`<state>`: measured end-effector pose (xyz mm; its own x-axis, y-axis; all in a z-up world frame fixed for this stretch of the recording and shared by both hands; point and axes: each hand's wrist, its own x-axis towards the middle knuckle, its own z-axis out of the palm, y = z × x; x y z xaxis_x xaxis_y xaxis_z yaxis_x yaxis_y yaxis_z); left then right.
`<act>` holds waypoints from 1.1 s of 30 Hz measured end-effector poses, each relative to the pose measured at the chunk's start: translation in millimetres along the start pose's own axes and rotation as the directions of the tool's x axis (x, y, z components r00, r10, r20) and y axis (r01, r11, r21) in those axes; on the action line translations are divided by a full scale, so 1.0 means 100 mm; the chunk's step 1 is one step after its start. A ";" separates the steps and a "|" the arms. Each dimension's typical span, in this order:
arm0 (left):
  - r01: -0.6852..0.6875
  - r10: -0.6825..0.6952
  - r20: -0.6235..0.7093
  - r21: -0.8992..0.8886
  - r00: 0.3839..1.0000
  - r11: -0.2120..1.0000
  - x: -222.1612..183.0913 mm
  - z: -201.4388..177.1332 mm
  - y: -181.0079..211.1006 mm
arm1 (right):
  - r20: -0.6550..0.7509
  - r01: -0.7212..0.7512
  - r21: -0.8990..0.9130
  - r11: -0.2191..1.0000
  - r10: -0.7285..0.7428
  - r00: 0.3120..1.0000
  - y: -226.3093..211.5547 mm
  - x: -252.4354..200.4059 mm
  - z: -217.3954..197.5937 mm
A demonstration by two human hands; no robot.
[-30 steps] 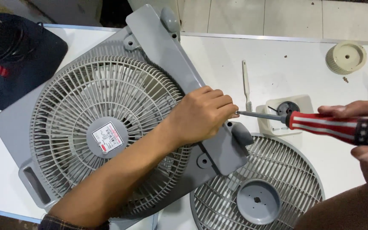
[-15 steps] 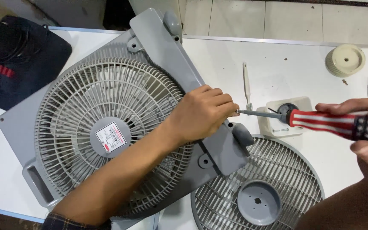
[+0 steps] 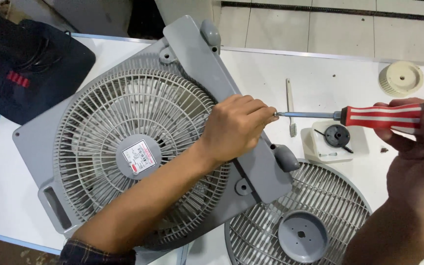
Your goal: Using a screwdriver to remove screws and disassemble the internal and external components of a portable fan.
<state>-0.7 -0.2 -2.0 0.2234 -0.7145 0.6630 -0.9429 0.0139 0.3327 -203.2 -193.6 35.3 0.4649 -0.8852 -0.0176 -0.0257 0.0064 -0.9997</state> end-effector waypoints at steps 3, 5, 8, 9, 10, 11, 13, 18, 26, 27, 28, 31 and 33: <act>0.023 -0.024 0.016 0.021 1.000 1.000 0.01 0.00 0.01 | 0.061 0.010 0.024 1.000 -0.012 0.998 0.10 0.10 -0.07; 0.026 -0.027 0.027 0.030 0.999 0.999 0.01 -0.01 0.01 | 0.065 0.029 -0.018 0.999 -0.027 0.997 0.03 0.12 -0.02; 0.019 -0.021 0.039 0.050 0.999 0.999 0.00 0.04 -0.03 | 0.104 0.042 -0.122 0.992 -0.029 0.994 -0.01 0.19 -0.01; 0.013 -0.016 0.043 0.066 0.999 0.998 -0.01 0.04 -0.03 | 0.141 0.036 -0.182 0.983 -0.010 0.990 -0.02 0.21 -0.01; 0.009 -0.011 0.033 0.067 0.999 0.998 -0.02 0.06 -0.04 | 0.141 0.047 -0.183 0.982 -0.021 0.990 -0.09 0.17 0.04; 0.027 -0.030 0.050 0.067 0.998 0.997 -0.02 0.07 -0.05 | 0.102 0.058 -0.153 0.986 -0.043 0.994 -0.17 0.12 0.10; 0.038 -0.043 0.065 0.073 0.997 0.997 0.00 0.06 -0.04 | 0.061 0.077 -0.116 0.990 -0.070 0.996 -0.25 0.11 0.16; 0.168 -0.164 0.058 -0.072 0.985 0.983 0.09 -0.07 -0.01 | 0.149 0.066 -0.067 0.996 -0.056 0.987 -0.33 0.30 0.20; 0.179 -0.175 0.110 -0.033 0.978 0.983 0.18 -0.32 0.12 | 0.128 0.137 0.193 0.972 -0.163 0.978 -0.38 0.03 0.27; 0.199 -0.194 0.145 -0.019 0.970 0.980 0.22 -0.36 0.11 | 0.102 0.141 0.212 0.967 -0.165 0.981 -0.41 0.01 0.31; 0.197 -0.193 0.143 -0.018 0.971 0.980 0.21 -0.39 0.07 | 0.102 0.143 0.213 0.966 -0.168 0.981 -0.41 0.01 0.30; 0.182 -0.188 0.113 0.055 0.976 0.982 0.20 -0.45 -0.05 | 0.094 0.176 0.233 0.956 -0.202 0.975 -0.39 0.04 0.29; 0.133 -0.130 0.105 -0.019 0.986 0.991 0.18 -0.48 -0.12 | 0.077 0.207 0.186 0.961 -0.224 0.971 -0.36 0.07 0.27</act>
<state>26.5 20.2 38.4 0.3170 -0.7798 0.5399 -0.9001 -0.0680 0.4302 -174.9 -187.3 70.7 0.5257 -0.8254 0.2056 0.2359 -0.0907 -0.9675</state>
